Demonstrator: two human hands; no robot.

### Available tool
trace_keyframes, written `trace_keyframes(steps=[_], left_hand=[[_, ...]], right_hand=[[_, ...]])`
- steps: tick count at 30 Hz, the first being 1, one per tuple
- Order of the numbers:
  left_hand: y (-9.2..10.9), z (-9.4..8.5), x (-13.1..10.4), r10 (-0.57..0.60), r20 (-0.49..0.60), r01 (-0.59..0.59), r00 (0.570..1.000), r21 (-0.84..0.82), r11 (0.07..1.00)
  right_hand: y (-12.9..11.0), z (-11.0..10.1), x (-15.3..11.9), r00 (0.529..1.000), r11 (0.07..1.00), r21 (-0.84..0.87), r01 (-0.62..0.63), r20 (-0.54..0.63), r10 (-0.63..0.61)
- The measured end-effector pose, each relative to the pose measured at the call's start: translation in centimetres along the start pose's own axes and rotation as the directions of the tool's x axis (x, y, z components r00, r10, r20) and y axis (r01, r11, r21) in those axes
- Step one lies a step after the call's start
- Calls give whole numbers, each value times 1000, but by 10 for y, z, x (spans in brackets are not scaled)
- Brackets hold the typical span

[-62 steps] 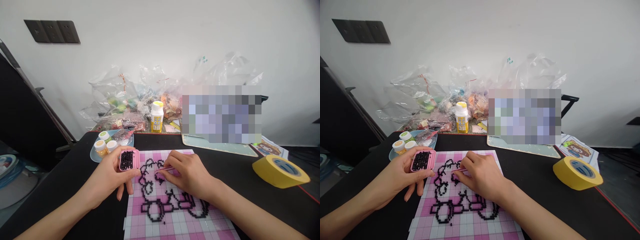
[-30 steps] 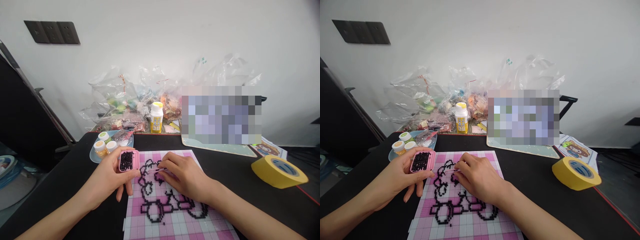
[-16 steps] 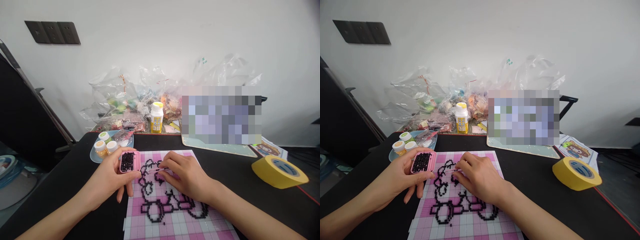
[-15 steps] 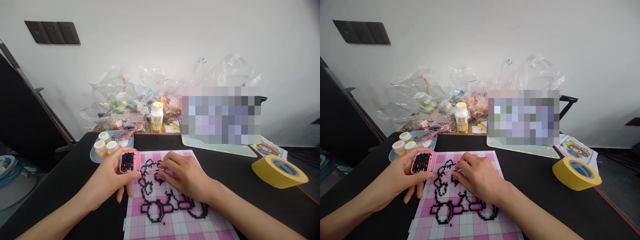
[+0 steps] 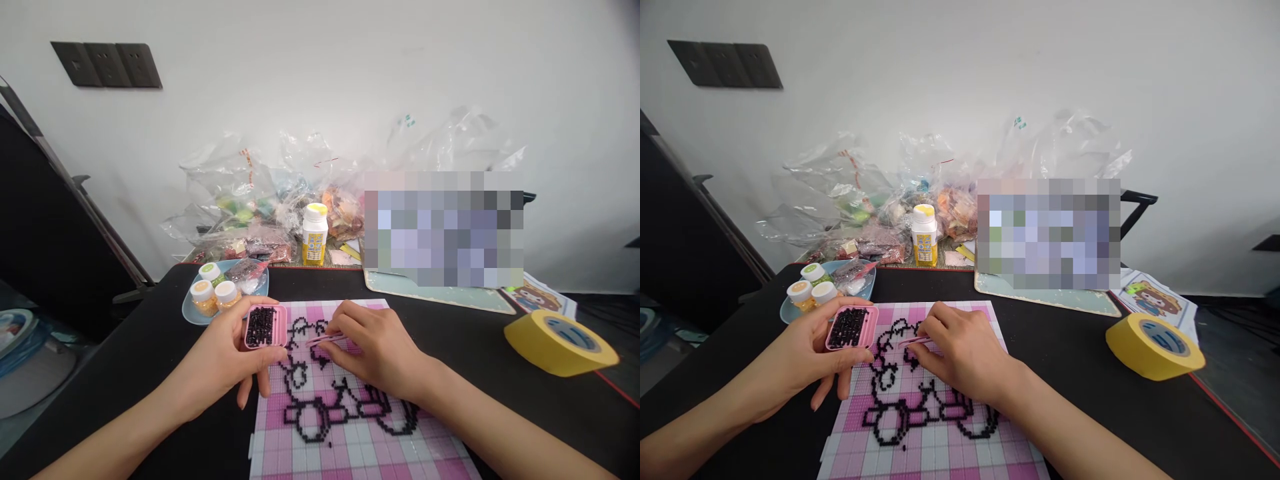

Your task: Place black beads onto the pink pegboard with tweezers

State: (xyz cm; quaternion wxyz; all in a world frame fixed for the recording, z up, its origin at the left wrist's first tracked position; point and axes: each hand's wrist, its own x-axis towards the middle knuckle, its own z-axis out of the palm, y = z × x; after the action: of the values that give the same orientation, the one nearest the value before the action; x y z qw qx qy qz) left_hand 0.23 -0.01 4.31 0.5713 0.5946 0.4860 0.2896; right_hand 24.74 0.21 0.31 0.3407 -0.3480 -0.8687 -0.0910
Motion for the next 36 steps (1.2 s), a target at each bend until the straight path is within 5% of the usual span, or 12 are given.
trace_keyframes(steps=[12, 25, 36], left_hand=[[10, 6, -8, -44, 16, 44, 999, -1, 999], [7, 7, -8, -12, 170, 26, 985, -84, 996], [10, 6, -10, -70, 180, 78, 981, -38, 996]], right_hand=[[-6, -4, 5, 987, 999, 42, 6, -162, 1], [-11, -5, 5, 991, 983, 157, 92, -114, -74], [-13, -3, 5, 991, 988, 135, 78, -117, -62]])
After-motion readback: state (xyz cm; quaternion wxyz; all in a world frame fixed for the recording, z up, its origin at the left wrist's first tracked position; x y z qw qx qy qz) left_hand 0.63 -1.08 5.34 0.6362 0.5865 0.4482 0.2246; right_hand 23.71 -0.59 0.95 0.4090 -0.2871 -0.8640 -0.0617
